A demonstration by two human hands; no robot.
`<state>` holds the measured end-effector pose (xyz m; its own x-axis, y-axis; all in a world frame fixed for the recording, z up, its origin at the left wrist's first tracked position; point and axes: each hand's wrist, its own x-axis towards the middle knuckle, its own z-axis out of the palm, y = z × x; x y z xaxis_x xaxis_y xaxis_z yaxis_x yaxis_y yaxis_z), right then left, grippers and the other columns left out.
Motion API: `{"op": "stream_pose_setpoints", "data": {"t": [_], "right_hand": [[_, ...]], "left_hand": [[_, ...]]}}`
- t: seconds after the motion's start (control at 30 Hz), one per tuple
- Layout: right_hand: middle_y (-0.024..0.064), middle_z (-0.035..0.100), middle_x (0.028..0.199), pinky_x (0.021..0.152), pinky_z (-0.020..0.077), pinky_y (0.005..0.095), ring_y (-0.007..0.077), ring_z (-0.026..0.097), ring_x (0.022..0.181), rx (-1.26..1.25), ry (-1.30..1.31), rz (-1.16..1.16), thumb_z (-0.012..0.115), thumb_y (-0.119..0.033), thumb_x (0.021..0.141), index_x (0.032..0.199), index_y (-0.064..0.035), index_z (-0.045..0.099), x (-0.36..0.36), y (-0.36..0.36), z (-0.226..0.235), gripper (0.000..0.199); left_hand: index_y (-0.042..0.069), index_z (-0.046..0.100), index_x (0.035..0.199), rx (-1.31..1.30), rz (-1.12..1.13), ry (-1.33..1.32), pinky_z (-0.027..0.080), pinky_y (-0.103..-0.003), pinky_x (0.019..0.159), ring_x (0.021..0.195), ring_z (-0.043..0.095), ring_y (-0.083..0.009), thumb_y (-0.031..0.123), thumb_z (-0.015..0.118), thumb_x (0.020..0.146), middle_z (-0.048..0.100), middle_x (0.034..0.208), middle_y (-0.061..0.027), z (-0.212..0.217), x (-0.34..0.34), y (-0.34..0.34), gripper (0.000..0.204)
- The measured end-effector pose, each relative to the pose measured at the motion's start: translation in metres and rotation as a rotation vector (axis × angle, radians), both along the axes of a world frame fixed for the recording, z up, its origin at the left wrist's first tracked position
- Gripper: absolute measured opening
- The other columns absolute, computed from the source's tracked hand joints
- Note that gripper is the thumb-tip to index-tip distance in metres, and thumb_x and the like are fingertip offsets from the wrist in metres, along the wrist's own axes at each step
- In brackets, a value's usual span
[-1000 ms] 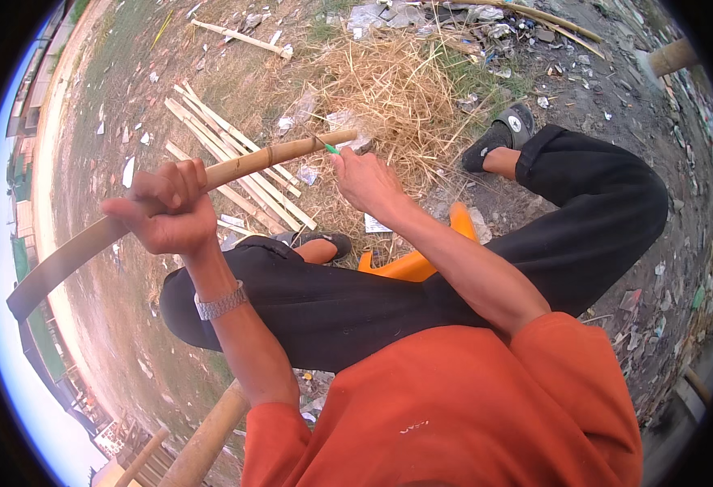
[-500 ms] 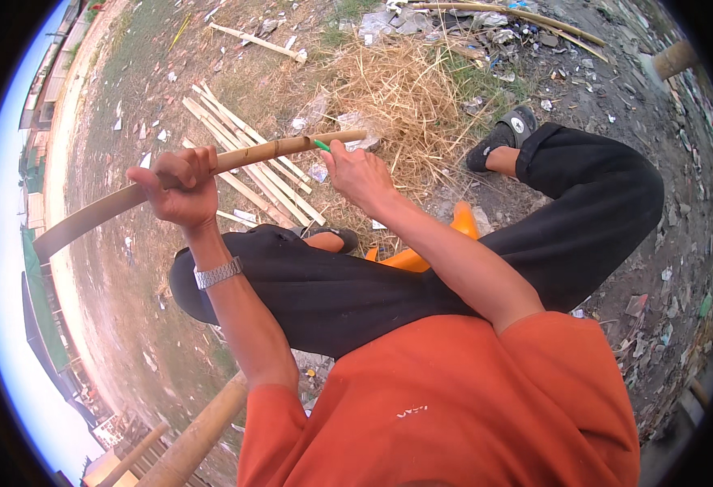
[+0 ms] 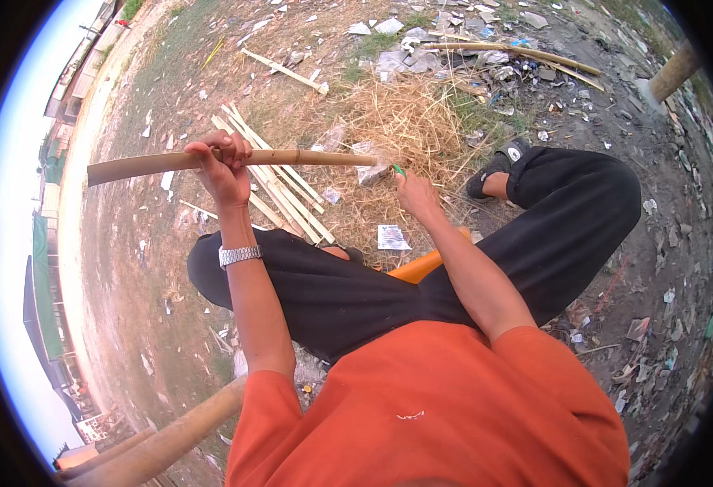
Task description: The person sits on a small stool outdoors and uses a small knife to shave a long, thin piece of bamboo. They hold the bamboo with their left hand and carefully scrape the surface with the knife in their right hand, creating thin shavings.
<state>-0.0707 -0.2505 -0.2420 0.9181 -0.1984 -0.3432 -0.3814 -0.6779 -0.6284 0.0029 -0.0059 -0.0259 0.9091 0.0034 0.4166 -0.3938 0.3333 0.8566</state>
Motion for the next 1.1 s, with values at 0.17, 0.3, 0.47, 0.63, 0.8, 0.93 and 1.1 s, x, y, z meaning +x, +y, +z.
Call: {"op": "stream_pose_setpoints", "data": {"t": [0.17,0.3,0.47,0.63,0.8,0.93,1.1], "right_hand": [[0.0272,0.06,0.076,0.068,0.0468,0.0537,0.045,0.061,0.076,0.226,-0.243,0.161,0.032,-0.034,0.098,0.099,-0.0015,0.046,0.017,0.037,0.093,0.035],[0.0255,0.06,0.069,0.065,0.0474,0.0543,0.0464,0.061,0.073,0.15,-0.218,0.223,0.033,-0.032,0.098,0.1,-0.0024,0.042,0.016,0.047,0.077,0.031],[0.0275,0.062,0.075,0.072,0.0485,0.0545,0.0456,0.063,0.079,0.006,-0.078,0.201,0.035,-0.028,0.097,0.103,-0.0017,0.045,0.031,0.05,0.031,0.028],[0.0277,0.063,0.083,0.073,0.0495,0.0521,0.0443,0.063,0.084,0.004,-0.024,0.167,0.035,-0.029,0.097,0.104,-0.0017,0.046,0.047,0.048,0.0,0.031],[0.0273,0.063,0.089,0.079,0.0487,0.0517,0.0445,0.062,0.088,-0.059,0.061,0.184,0.034,-0.03,0.097,0.107,-0.0017,0.047,0.052,0.049,-0.036,0.033],[0.0289,0.062,0.088,0.077,0.0482,0.0545,0.0465,0.061,0.086,-0.075,0.075,0.158,0.034,-0.031,0.098,0.104,-0.0016,0.047,0.064,0.044,-0.079,0.033],[0.0279,0.063,0.093,0.08,0.0482,0.0528,0.0436,0.062,0.091,-0.132,0.122,0.171,0.035,-0.03,0.098,0.106,-0.0018,0.048,0.074,0.033,-0.138,0.032]], "left_hand": [[0.007,0.051,0.065,-0.067,0.152,-0.019,0.018,-0.025,0.044,0.044,0.019,-0.0082,0.068,0.044,0.083,0.023,0.049,0.0048,-0.009,0.002,-0.004,0.064],[0.008,0.047,0.06,-0.06,0.175,0.0,0.017,-0.026,0.042,0.043,0.018,-0.0088,0.076,0.04,0.078,0.02,0.047,0.0045,-0.005,0.001,-0.021,0.071],[0.009,0.041,0.058,-0.004,0.163,0.011,0.021,-0.025,0.04,0.039,0.022,-0.0083,0.081,0.027,0.076,0.024,0.047,0.0033,-0.003,0.0,-0.02,0.076],[0.008,0.044,0.056,-0.036,0.108,0.001,0.017,-0.025,0.041,0.039,0.019,-0.0087,0.085,0.025,0.072,0.027,0.047,0.0026,-0.006,0.005,-0.016,0.08],[0.009,0.042,0.054,-0.002,0.081,-0.001,0.016,-0.026,0.043,0.04,0.015,-0.0082,0.086,0.025,0.069,0.025,0.047,0.0037,-0.012,0.006,-0.003,0.081],[0.011,0.033,0.051,0.035,0.165,0.061,0.014,-0.027,0.045,0.042,0.013,-0.0085,0.089,0.027,0.065,0.021,0.047,0.0048,-0.004,-0.001,-0.023,0.08],[0.01,0.031,0.051,0.021,0.07,0.027,0.012,-0.028,0.045,0.043,0.012,-0.0086,0.089,0.028,0.064,0.019,0.047,0.0047,-0.003,0.003,-0.028,0.08]]}}
